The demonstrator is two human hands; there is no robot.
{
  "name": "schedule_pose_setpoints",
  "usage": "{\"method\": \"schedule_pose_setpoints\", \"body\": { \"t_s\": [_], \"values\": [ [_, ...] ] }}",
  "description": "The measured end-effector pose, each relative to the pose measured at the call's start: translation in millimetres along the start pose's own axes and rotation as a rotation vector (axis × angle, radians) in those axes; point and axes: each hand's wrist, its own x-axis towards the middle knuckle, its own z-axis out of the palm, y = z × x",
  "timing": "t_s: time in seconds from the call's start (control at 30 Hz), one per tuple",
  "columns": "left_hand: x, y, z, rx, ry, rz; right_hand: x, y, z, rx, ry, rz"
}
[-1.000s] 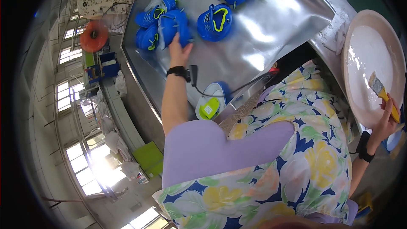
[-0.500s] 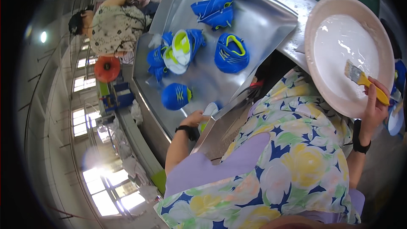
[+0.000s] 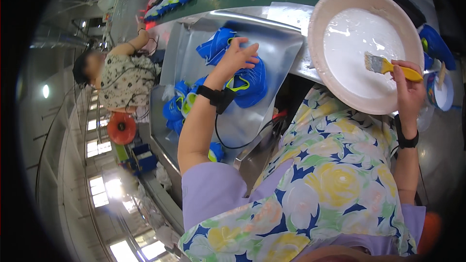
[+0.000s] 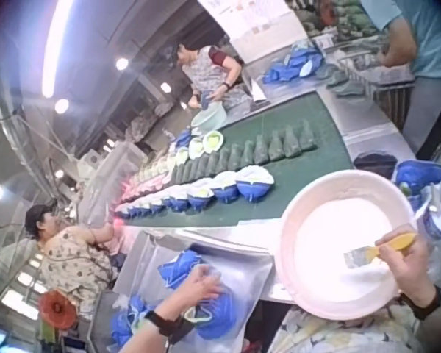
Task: The person repeatedly picks up blue and neon-green shoes from a metal tray, dips a brush into a bowl of white paint, and applies the paint to the shoe's interior. After painting, the person places the shoe onto a conveyor belt.
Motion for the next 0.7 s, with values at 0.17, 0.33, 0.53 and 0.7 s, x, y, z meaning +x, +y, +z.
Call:
{"method": "schedule_pose_setpoints", "body": {
  "t_s": [0.17,0.33,0.53,0.7],
  "values": [
    [3.3,-23.8,-30.0,0.427,-0.226,0.405,-0.2,-2.0,1.0,-0.077,0.023,-0.023],
    [-29.2,-47.5,-20.1,0.543,-0.280,0.541,10.5,-8.0,-4.0,-0.051,-0.011,0.119],
    [-12.6,-43.2,-37.0,0.744,0.004,0.503,39.7,-37.5,12.0,-0.115,-0.267,0.039],
    [-3.7,18.1,-66.4,0.352,0.227,0.771,48.2,-42.0,57.7,-0.399,-0.488,-0.078]
  ]
}}
